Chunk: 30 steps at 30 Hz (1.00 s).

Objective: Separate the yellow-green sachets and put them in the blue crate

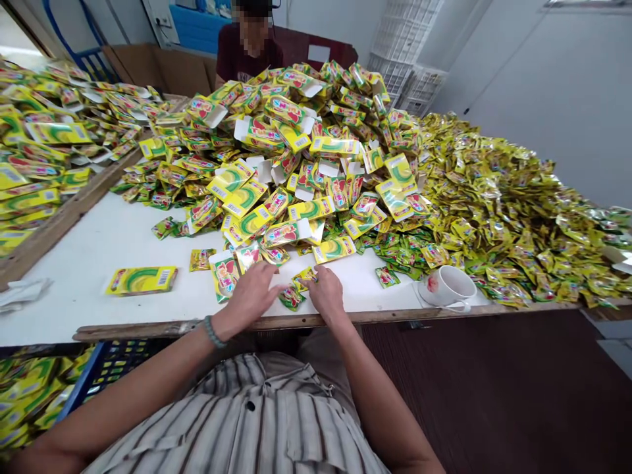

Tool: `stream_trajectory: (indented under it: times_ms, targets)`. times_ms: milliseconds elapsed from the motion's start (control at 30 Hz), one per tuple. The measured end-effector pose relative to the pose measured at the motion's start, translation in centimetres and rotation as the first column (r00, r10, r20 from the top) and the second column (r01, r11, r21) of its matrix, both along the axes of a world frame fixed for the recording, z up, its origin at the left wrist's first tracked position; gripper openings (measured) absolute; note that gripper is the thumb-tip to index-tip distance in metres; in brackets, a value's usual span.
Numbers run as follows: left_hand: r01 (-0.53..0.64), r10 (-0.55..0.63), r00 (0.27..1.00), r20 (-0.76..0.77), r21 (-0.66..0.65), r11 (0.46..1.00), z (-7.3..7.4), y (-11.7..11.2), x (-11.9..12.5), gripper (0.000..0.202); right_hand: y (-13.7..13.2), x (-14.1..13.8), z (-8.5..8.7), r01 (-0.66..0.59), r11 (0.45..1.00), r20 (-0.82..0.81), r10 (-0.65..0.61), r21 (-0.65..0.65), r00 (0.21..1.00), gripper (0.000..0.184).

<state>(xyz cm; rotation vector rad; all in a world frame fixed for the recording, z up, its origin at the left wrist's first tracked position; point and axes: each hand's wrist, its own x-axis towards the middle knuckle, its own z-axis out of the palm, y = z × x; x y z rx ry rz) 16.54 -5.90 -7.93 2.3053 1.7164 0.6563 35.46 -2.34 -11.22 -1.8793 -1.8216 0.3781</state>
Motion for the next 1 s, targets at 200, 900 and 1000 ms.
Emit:
stream_trajectory:
  times_ms: [200,900,1000]
  targets:
    - [0.057,-0.078,0.989,-0.122,-0.173,0.983,-0.6,0.7,3.1,0.018,-0.5,0.2,-0.7,-0.011,0.999,0.006,0.010,0.050,1.000,0.024]
    - [0.209,0.359,0.192,0.913,-0.396,0.894,-1.9,-1.2,0.1,0.039,-5.4,-3.9,1.3,-0.319,0.948,-0.665,0.236,-0.003,0.709,0.027]
    - [0.204,0.449,0.093,0.889,-0.459,0.865,-1.6,-1.4,0.0,0.043,-6.1,-4.3,0.8,-0.242,0.957,-0.378,0.285,0.158,0.881,0.025]
